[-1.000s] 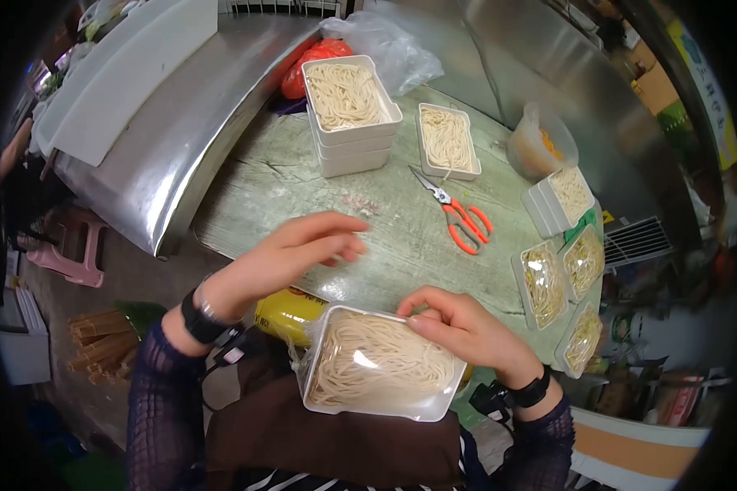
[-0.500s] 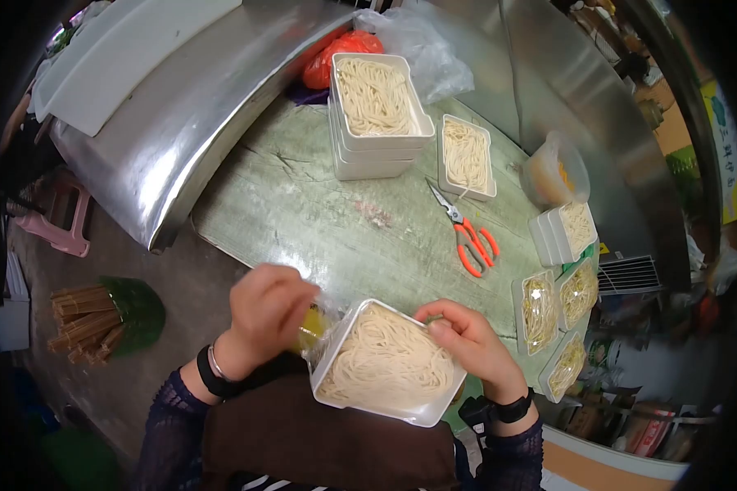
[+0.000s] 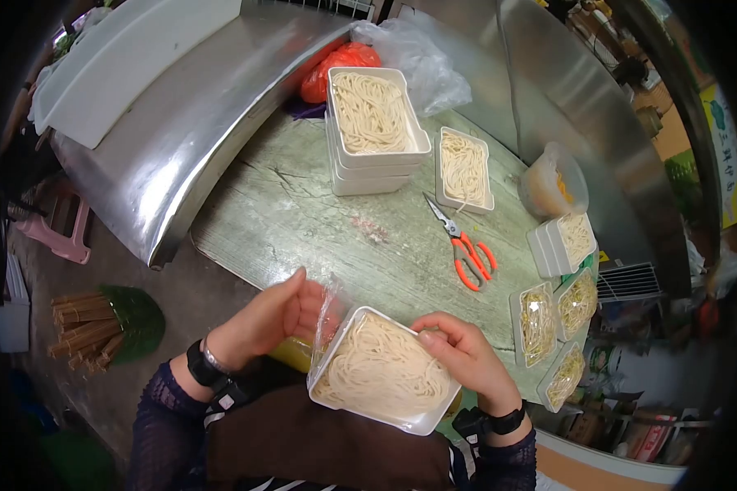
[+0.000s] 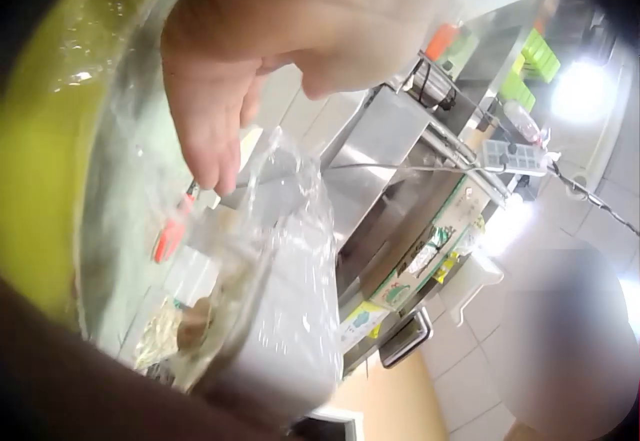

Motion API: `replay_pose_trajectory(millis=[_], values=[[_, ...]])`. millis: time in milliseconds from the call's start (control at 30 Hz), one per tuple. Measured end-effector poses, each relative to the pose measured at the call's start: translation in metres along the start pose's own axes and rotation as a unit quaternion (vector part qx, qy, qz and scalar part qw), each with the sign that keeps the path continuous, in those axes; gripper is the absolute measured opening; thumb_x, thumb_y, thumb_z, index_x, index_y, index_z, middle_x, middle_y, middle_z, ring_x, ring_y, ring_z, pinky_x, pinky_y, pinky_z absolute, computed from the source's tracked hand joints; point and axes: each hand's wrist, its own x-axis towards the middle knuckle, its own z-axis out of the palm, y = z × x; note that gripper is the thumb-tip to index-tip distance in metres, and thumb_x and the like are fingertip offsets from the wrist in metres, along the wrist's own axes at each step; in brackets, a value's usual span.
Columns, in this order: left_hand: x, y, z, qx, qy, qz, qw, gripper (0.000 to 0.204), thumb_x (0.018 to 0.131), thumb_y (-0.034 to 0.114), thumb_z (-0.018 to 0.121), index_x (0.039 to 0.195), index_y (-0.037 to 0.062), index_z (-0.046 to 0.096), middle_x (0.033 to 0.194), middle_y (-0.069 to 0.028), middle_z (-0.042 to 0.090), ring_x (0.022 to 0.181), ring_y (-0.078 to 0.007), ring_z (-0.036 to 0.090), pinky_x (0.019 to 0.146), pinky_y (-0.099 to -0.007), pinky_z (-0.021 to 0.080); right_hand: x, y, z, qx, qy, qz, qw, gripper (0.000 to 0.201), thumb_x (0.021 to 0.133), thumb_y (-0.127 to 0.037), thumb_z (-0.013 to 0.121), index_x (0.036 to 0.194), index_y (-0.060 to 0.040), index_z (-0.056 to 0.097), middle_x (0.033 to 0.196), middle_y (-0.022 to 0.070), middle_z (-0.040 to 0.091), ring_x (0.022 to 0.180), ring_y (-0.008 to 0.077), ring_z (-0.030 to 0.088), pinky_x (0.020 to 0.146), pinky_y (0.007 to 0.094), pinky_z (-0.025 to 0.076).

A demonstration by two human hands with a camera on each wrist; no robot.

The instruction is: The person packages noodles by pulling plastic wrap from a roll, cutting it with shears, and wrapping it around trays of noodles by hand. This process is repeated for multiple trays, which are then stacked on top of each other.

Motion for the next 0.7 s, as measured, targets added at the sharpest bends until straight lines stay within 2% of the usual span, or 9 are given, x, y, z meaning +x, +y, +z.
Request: replay_pose_trajectory(millis=[100,200,300,400,500,600,700], values=[[-0.010,-0.007,0.005,0.138,-0.031,0.068,0.988,0.026,0.102,0.028,0.050,0.101,0.0057,0.063,0.093,-0.0036,0.065,0.079,-0.0115,0.062,0.076,-0.0255,0.051,0.003,0.000,0.000,0.011,-0.003,0.004,1.000,0.022,0.100,-0.021,0.056,0.112,-0.0029,0.061,0.085,-0.0039,0.061,0.073,-0.0001,0.053,0.064,0.0181,0.043],[-0.017,-0.007,0.015,0.232,0.036,0.119,0.965,0.020,0.100,0.023,0.055,0.093,0.0075,0.064,0.093,-0.0010,0.063,0.077,-0.0094,0.059,0.073,-0.0254,0.049,0.002,0.000,-0.001,0.023,-0.008,0.016,1.000,0.023,0.100,-0.021,0.056,0.112,-0.0027,0.061,0.086,-0.0033,0.062,0.074,0.0003,0.054,0.064,0.0183,0.043],[-0.017,-0.017,0.006,0.109,0.122,0.248,0.955,0.018,0.098,0.020,0.057,0.087,0.0072,0.062,0.102,-0.0022,0.064,0.075,-0.0089,0.057,0.071,-0.0242,0.048,0.001,0.007,-0.002,0.029,0.011,0.019,0.999,0.023,0.100,-0.021,0.055,0.113,-0.0025,0.061,0.086,-0.0030,0.063,0.075,0.0006,0.055,0.065,0.0184,0.044],[-0.006,-0.020,0.009,0.159,0.100,0.375,0.908,0.018,0.101,0.019,0.052,0.090,0.0052,0.057,0.113,-0.0077,0.064,0.076,-0.0108,0.061,0.072,-0.0238,0.050,0.002,0.004,0.002,0.022,0.011,0.013,1.000,0.024,0.100,-0.021,0.055,0.114,-0.0025,0.060,0.087,-0.0028,0.063,0.076,0.0008,0.055,0.066,0.0187,0.045],[-0.014,-0.014,0.023,0.116,0.055,0.272,0.954,0.018,0.103,0.019,0.046,0.095,0.0040,0.050,0.112,-0.0148,0.066,0.078,-0.0141,0.065,0.073,-0.0269,0.052,0.002,0.004,0.001,0.028,0.005,0.008,1.000,0.024,0.100,-0.021,0.055,0.114,-0.0022,0.060,0.088,-0.0028,0.064,0.077,0.0011,0.056,0.067,0.0188,0.046],[-0.017,-0.018,0.019,0.297,0.115,0.311,0.895,0.020,0.106,0.021,0.039,0.099,0.0045,0.049,0.099,-0.0120,0.068,0.082,-0.0155,0.067,0.074,-0.0261,0.052,-0.002,0.002,0.003,0.056,0.012,0.007,0.998,0.024,0.100,-0.020,0.055,0.114,-0.0015,0.060,0.089,-0.0024,0.064,0.078,0.0014,0.056,0.068,0.0188,0.046],[-0.014,-0.016,0.027,0.221,0.147,0.292,0.919,0.019,0.105,0.022,0.040,0.097,0.0066,0.049,0.087,-0.0095,0.067,0.068,-0.0130,0.063,0.062,-0.0252,0.051,-0.004,0.005,0.006,0.062,0.030,0.009,0.998,0.025,0.100,-0.020,0.055,0.115,-0.0006,0.060,0.091,-0.0014,0.065,0.080,0.0018,0.057,0.069,0.0189,0.046]])
